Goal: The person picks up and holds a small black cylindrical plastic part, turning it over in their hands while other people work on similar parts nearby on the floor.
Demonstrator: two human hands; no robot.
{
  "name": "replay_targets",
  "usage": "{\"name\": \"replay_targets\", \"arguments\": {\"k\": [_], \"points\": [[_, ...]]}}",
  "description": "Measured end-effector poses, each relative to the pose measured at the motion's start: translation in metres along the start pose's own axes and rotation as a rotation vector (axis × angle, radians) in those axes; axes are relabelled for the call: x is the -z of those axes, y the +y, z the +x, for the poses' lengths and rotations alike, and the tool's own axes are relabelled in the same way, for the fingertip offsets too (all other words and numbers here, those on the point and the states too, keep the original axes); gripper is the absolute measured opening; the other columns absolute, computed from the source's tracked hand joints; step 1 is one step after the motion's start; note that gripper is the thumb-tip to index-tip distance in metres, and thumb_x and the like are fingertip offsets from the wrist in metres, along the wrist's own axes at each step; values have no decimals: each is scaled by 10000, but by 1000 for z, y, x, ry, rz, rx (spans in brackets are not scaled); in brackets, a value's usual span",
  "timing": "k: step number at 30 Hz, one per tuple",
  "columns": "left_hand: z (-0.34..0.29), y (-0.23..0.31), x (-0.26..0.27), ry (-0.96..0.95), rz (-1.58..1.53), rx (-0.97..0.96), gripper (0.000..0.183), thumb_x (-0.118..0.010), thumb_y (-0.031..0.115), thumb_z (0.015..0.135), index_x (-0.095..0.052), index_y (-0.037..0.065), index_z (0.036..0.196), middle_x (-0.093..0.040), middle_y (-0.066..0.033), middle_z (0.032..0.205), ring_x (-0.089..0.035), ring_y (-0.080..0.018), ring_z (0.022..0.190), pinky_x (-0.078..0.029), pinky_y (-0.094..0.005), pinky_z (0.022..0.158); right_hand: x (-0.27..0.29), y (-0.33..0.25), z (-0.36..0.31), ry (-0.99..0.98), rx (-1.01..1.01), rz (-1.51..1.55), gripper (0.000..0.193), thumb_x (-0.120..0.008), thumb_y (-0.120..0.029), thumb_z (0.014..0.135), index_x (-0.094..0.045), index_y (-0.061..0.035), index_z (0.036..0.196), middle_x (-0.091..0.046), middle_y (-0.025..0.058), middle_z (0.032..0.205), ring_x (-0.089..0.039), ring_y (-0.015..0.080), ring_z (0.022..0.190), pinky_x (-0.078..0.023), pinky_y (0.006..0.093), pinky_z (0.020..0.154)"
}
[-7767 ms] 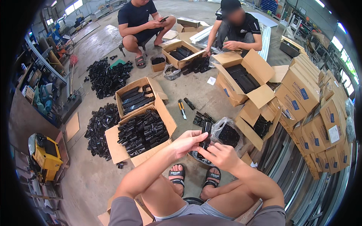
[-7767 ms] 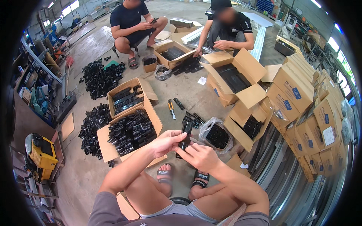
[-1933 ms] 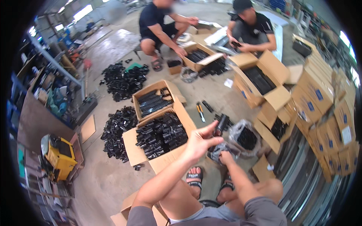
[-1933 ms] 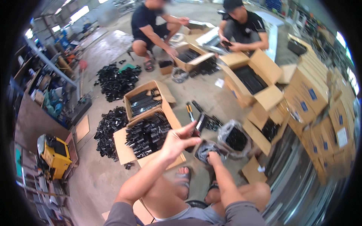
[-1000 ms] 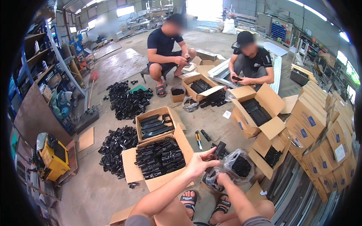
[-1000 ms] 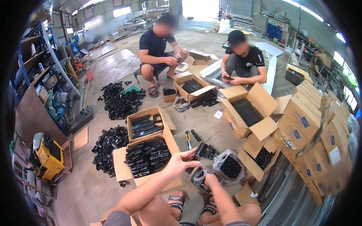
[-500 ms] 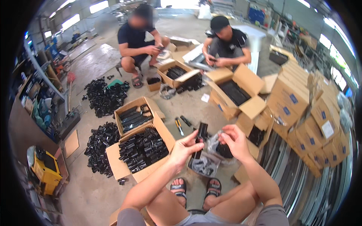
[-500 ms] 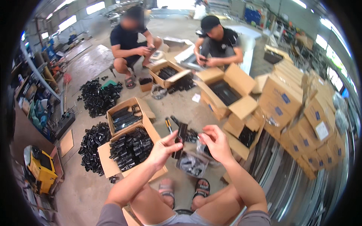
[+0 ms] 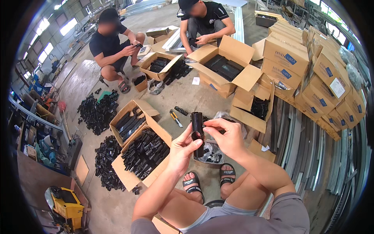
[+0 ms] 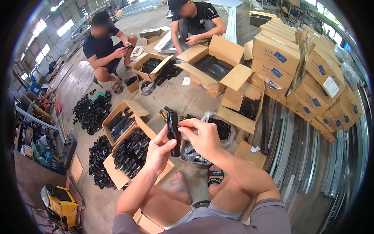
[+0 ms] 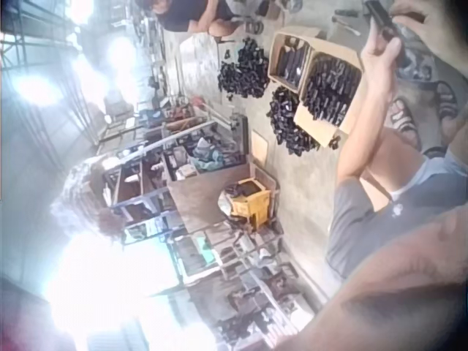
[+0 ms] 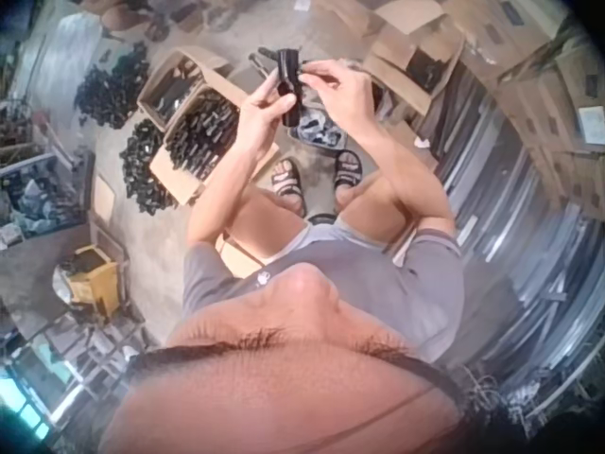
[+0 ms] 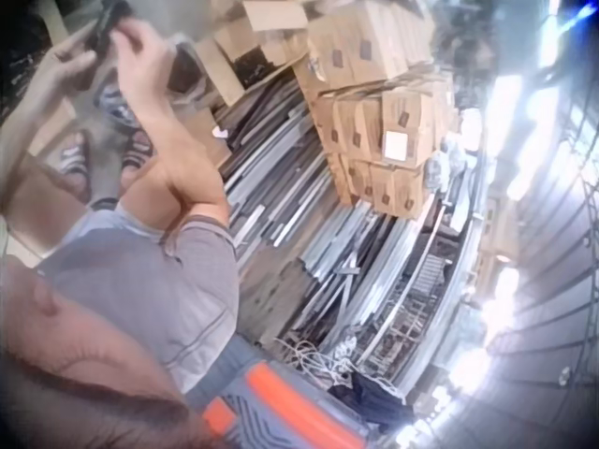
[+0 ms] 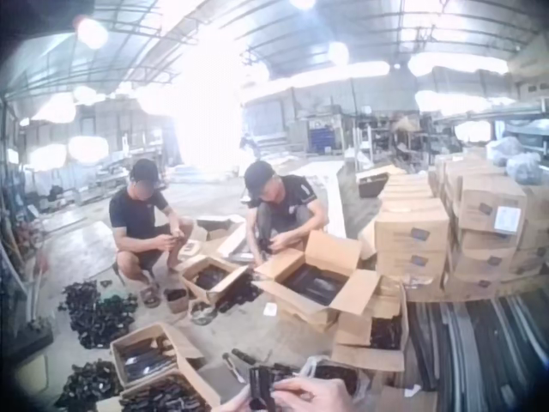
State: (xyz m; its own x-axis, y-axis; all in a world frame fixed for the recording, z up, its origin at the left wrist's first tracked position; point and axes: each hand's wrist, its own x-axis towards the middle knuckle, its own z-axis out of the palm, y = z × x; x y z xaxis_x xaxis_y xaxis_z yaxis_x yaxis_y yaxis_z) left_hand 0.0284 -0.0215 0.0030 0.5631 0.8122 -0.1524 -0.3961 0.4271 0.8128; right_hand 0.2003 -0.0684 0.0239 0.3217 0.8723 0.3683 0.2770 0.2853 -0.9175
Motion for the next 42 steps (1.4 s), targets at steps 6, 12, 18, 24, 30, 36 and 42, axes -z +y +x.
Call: {"name": "replay_targets", "arguments": {"k": [6, 12, 18, 24, 30, 36, 42], "points": [[1, -2, -3, 25, 42, -19, 679, -736, -65, 840, -502, 101, 1455, -690, -48, 1156, -649, -124, 1023, -503, -306, 969, -1, 8, -4, 34, 1, 10, 168, -734, -23, 863, -725, 30, 1022, -759, 135, 919, -737, 145, 803, -570, 269, 688], [0, -3, -2, 32, 63, -31, 678, -747, -69, 826, -516, 92, 1442, -688, -50, 1172, -641, -112, 1021, -510, -300, 957, -4, 11, -8, 38, -4, 9, 159, -731, -16, 865, -722, 31, 1017, -756, 127, 893, -729, 140, 779, -564, 262, 681], [-1, -1, -4, 14, 93, -79, 672, -753, -73, 818, -528, 90, 1430, -687, -51, 1189, -640, -108, 1030, -511, -285, 958, -3, 10, -8, 52, 41, 14, 165, -731, -16, 865, -717, 27, 1024, -752, 134, 900, -728, 147, 786, -565, 273, 688], [-2, -3, 1, 10, 116, -85, 677, -754, -76, 815, -525, 83, 1432, -685, -53, 1189, -633, -98, 1030, -515, -277, 947, -3, 9, -7, 53, 145, -66, 166, -740, -21, 857, -721, 20, 1017, -748, 136, 896, -731, 170, 783, -564, 279, 693], [-1, -3, -1, 6, 120, -70, 672, -743, -93, 817, -527, 81, 1430, -679, -52, 1213, -628, -97, 1042, -514, -271, 945, -5, 15, -10, 71, 47, 7, 163, -744, -41, 866, -721, 21, 1015, -745, 135, 889, -716, 154, 763, -557, 278, 693], [-1, -4, -1, -6, 157, -106, 682, -739, -116, 807, -525, 69, 1428, -649, -62, 1288, -620, -102, 1061, -522, -278, 943, -4, 11, -8, 48, 21, -31, 151, -718, -105, 910, -698, 31, 972, -720, 134, 836, -690, 156, 718, -530, 292, 646], [-1, -4, -1, -24, 171, -103, 686, -735, -121, 808, -517, 63, 1432, -634, -73, 1315, -613, -105, 1078, -528, -287, 946, -1, 8, -7, -17, 137, -184, 159, -644, -139, 959, -613, 16, 961, -655, 145, 816, -670, 284, 704, -517, 358, 634]]}}
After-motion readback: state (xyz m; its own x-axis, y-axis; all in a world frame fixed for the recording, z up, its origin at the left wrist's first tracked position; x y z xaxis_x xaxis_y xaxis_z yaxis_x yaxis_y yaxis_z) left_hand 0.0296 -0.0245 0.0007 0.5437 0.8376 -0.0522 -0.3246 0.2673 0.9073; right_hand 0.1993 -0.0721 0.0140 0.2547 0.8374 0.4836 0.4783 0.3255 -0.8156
